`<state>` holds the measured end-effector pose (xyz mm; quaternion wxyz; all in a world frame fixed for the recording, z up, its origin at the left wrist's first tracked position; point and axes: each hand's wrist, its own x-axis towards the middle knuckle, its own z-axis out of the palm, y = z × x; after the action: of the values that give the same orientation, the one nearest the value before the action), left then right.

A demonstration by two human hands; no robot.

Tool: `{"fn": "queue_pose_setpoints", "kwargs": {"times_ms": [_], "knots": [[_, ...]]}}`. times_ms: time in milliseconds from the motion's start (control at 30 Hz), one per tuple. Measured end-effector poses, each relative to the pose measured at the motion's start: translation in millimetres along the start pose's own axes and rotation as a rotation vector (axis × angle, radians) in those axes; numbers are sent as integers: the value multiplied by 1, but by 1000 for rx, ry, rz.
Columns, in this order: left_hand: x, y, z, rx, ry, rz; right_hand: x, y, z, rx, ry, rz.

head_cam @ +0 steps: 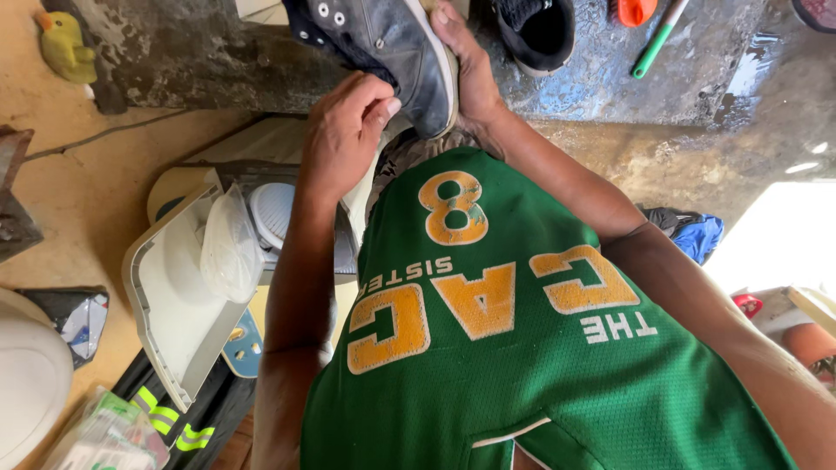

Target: The person scrubs a pair of black shoes with a brush and water, then removes and rethreads the laces. The shoes are handled one at a time on a wet concrete surface.

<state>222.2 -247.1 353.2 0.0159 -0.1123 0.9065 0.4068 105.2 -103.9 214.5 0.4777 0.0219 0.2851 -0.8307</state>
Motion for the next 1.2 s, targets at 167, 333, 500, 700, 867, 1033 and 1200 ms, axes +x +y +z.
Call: {"fn": "queue_pose_setpoints", "kwargs": {"times_ms": [167, 333, 500, 700, 867, 1033, 1200], "knots": [[0, 9, 7, -83, 302, 29, 17, -26, -17, 281, -5, 283], [17, 29, 12, 76, 484, 150, 12, -35, -30, 307, -238, 255], [36, 41, 19, 263, 391, 143, 10, -21, -34, 410, -88, 285], [43, 34, 25, 508, 234, 129, 6, -16, -52, 386, -78, 308], [48, 26, 20, 496, 183, 134, 2, -12, -57, 375, -82, 298], [45, 23, 17, 392, 245, 198, 1, -13, -56, 215, -81, 191], [44, 27, 13, 267, 364, 194, 2, -14, -53, 267, -104, 282]]}}
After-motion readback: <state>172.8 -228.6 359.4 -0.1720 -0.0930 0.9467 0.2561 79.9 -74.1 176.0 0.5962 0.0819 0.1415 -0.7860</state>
